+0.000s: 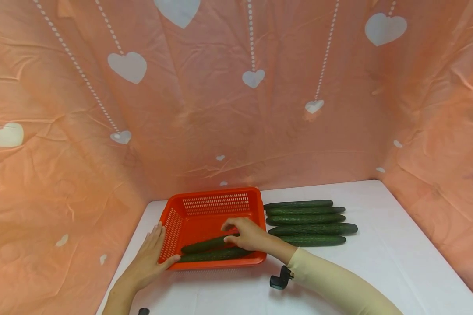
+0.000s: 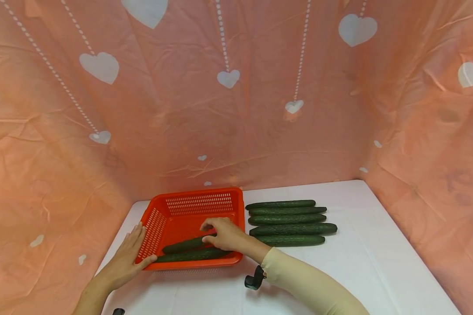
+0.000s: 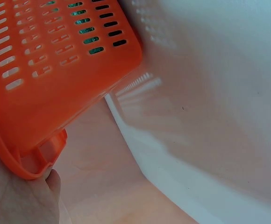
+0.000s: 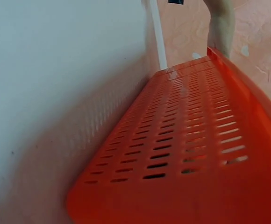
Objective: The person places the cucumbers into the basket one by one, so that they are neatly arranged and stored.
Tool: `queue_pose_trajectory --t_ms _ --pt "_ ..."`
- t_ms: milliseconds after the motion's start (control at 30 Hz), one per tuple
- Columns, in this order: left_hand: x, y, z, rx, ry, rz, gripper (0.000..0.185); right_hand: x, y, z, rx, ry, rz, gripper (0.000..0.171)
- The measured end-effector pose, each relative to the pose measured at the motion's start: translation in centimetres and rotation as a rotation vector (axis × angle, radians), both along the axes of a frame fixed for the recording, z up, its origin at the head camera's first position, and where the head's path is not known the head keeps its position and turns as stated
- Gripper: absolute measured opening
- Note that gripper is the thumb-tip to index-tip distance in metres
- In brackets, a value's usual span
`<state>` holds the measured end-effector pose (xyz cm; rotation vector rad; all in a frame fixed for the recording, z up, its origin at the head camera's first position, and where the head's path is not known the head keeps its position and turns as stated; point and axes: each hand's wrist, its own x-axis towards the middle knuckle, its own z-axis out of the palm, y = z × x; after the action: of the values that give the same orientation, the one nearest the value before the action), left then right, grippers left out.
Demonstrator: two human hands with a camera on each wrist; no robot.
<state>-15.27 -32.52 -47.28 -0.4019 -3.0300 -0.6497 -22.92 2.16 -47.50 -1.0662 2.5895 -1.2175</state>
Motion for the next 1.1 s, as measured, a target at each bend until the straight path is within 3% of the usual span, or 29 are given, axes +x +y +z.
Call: queue_pose_trajectory --t_ms 133,433,667,1100 --pt "0.1 0.0 0.0 -0.001 0.001 -0.001 0.105 0.2 0.8 0.5 -0.071 -0.022 -0.001 0.027" --pt "0.1 0.0 0.2 -0.001 0.002 0.005 0.105 0.4 5.0 1.3 -0.156 0.027 -0.074 0.024" --pt "0.0 0.0 -0.1 -0.009 0.009 0.001 0.104 0.9 8.6 1.1 -0.162 0.104 -0.137 0.026" --pt "0.1 0.0 0.0 0.003 0.002 0.001 0.105 2.4 14.8 0.5 -0.105 0.121 -0.268 0.03"
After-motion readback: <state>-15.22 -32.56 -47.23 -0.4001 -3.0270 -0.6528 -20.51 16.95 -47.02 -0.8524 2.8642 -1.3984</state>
